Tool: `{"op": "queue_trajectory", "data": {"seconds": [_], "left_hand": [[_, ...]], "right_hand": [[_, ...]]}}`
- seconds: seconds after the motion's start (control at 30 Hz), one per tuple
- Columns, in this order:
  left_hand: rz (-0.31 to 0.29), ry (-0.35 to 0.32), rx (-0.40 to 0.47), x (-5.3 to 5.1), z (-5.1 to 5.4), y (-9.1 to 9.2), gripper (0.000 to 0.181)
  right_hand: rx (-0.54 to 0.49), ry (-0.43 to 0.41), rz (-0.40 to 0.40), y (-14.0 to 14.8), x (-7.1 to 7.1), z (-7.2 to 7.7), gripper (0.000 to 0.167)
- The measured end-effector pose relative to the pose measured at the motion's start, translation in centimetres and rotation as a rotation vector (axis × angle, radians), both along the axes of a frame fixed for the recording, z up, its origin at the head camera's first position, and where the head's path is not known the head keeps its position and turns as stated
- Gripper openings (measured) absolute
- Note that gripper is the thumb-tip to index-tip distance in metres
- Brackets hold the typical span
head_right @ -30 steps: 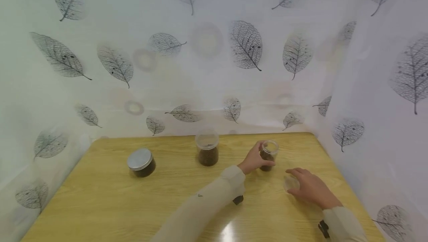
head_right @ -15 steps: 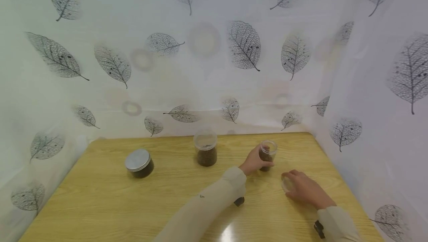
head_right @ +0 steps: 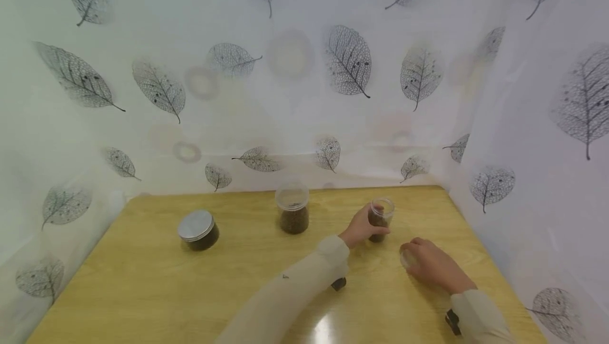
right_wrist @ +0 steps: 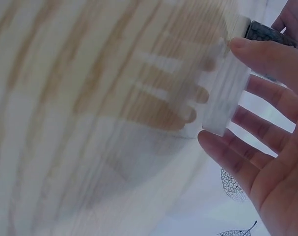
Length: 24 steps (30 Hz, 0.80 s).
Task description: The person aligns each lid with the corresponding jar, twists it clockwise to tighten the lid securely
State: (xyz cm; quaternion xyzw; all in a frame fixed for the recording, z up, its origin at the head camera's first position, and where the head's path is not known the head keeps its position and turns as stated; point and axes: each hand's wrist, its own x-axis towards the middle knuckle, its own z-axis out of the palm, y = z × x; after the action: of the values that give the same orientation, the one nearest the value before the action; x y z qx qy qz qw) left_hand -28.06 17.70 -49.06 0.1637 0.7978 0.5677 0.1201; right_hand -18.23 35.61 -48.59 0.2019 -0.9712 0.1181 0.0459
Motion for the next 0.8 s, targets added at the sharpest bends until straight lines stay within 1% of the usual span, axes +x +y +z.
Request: {"op": "queue_trajectory", "data": {"seconds": [0.07,0.17,0.3,0.57,0.7,0.8], "left_hand": [[-0.001,0.014,-0.003,-0.1,0.1,-0.1,0.052],[-0.001,0.022,-0.006,-0.3,0.1,-0.1,0.052],[-0.007,0.031,0.000,-0.3,0.1,-0.3,0.052],[0.017,0.021,0.011,0.0,0.0,-0.5,0.057],[0.024,0.035,0.018,0.1,-0.2,-0.8,0.062],[0.032,0.040,0.015,0.5,-0.1,-1.3,0.057]], "right_hand": [[-0.002,0.005,-0.013,0.0,-0.1,0.1,0.032],[0.004,-0.013,-0.032,0.0,-0.2,0.4,0.035],[0.013,-0.022,-0.038,-0.1,-0.1,0.7,0.038],[0.012,-0.042,-0.067,-0.1,0.0,0.7,0.046],[0.002,-0.025,-0.055,-0.1,0.1,1.1,0.047],[-0.006,0.005,-0.041,-0.2,0.3,1.6,0.047]]}}
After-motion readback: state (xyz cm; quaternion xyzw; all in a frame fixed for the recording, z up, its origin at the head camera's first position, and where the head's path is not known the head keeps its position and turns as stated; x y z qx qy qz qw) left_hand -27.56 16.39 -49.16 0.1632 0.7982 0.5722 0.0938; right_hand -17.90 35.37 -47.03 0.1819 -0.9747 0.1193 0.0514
